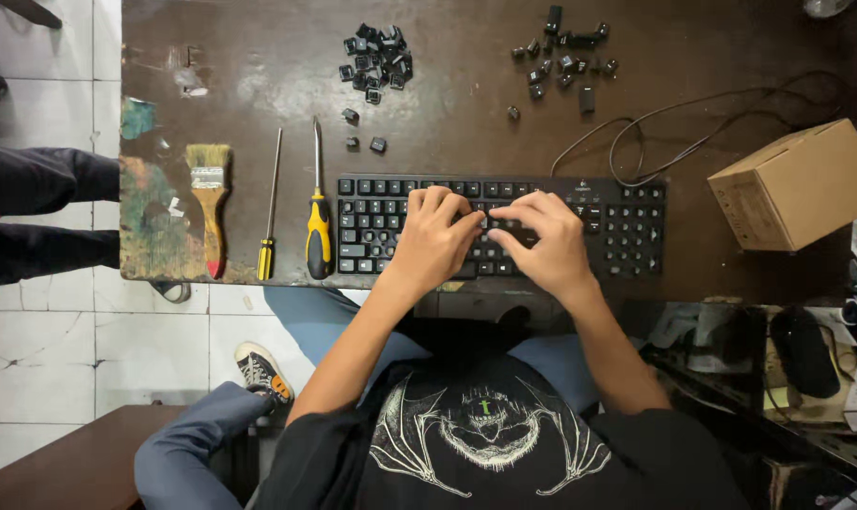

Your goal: The person assembles a computer keyboard by inserting black keycaps into the switch housings. They use a yellow screwdriver to press down and secure the keycaps in place. The person works systematically across the keyboard, picking up keycaps from a pile on the table and placing them into the correct positions.

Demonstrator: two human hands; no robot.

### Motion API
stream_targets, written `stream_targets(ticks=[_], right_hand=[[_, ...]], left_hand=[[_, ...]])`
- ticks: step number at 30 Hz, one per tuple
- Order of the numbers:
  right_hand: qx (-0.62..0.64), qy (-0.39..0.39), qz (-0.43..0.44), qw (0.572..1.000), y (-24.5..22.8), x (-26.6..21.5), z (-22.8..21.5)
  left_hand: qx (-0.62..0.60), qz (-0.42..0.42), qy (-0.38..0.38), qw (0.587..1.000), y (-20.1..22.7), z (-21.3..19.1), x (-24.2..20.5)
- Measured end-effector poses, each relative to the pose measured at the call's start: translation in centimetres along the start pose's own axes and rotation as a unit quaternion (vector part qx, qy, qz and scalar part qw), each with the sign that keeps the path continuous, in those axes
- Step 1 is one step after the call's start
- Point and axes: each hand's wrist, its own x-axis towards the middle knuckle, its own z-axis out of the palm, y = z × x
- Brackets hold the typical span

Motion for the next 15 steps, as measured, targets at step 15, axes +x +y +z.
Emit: stream_targets(ticks=[15], right_hand=[[-0.026,0.041,-0.079,0.996,1.0,-0.2,1.7]], left_hand=[[0.052,0.001,-0.017,0.998,0.4,1.2,-0.4]])
